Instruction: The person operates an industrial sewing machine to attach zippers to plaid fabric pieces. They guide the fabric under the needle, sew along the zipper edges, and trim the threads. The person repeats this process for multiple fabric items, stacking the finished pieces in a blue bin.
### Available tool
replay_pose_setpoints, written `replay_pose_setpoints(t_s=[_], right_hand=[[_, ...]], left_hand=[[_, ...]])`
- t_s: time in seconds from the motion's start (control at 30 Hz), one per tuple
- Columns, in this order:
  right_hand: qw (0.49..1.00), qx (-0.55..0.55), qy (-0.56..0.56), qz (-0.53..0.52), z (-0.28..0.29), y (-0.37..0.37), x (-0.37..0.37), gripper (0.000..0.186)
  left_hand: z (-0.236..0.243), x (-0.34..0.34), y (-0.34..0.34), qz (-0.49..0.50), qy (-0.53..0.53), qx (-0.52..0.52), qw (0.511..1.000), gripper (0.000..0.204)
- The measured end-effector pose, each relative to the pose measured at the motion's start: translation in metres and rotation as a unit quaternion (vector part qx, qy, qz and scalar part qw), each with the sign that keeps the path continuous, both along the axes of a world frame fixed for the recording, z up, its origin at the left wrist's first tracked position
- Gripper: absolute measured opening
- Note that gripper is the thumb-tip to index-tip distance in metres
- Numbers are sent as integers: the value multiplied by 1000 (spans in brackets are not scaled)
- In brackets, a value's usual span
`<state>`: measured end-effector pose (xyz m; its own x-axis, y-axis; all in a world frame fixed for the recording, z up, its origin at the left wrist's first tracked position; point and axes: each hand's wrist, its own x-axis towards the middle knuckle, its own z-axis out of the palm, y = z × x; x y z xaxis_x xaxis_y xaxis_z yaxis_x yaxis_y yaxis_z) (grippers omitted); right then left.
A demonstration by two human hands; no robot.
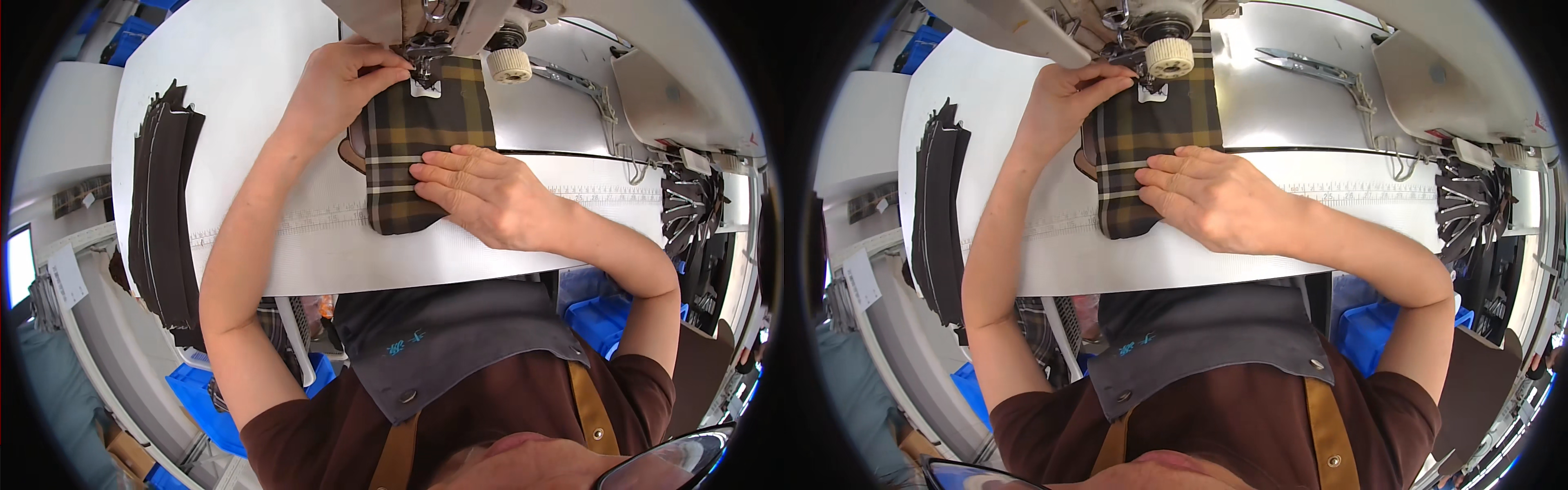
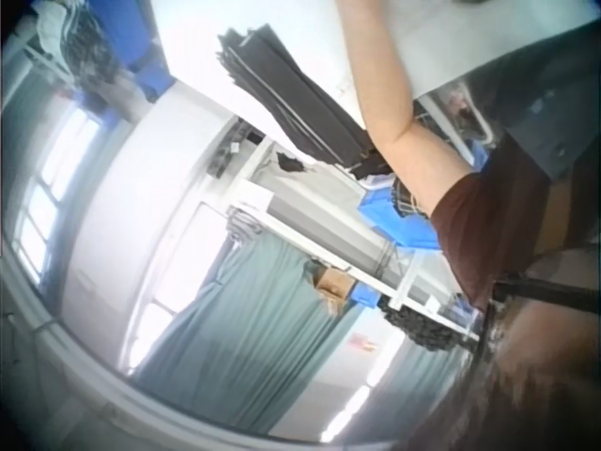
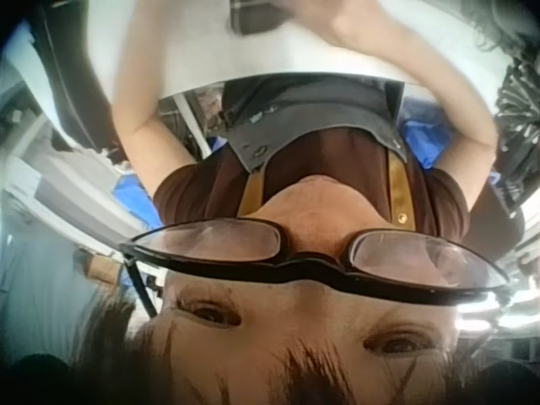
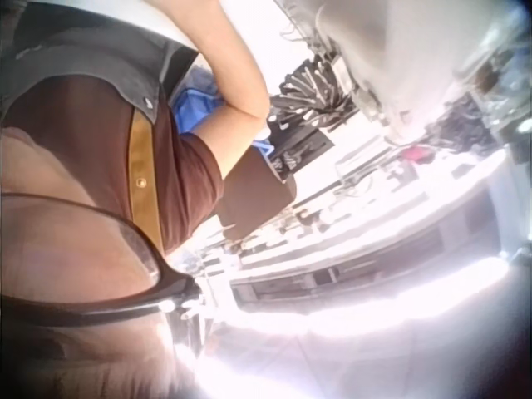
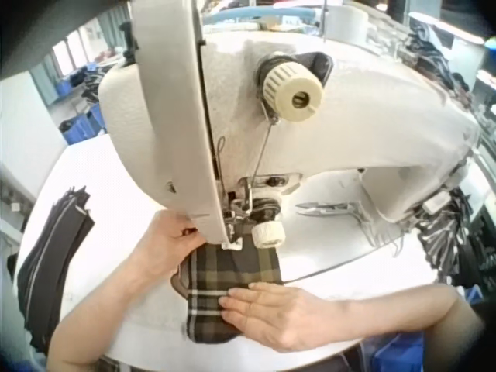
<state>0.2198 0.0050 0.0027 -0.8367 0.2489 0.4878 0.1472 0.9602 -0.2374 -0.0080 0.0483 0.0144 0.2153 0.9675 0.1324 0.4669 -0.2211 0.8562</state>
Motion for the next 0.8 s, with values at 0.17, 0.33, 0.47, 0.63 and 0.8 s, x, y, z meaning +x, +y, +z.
replay_pose_setpoints(t_s=[0.17, 0.33, 0.47, 0.63, 0.8], right_hand=[[1000, -2, 11, 5, -2, 0, -3, 21], [1000, -2, 16, 5, -2, 0, -4, 21], [1000, -6, 21, 5, -3, 0, -5, 22], [1000, -15, 21, 7, -3, 0, -5, 21], [993, -110, 50, 8, -1, 0, -2, 19]], left_hand=[[1, 1, -3, 7, 28, 10, 1000, 16], [0, 3, -4, 8, 13, 0, 1000, 17], [2, 2, -2, -6, 28, 8, 1000, 16], [-3, 3, -4, 1, 30, 49, 998, 14], [-23, 8, -11, -6, 179, 305, 935, 11]])
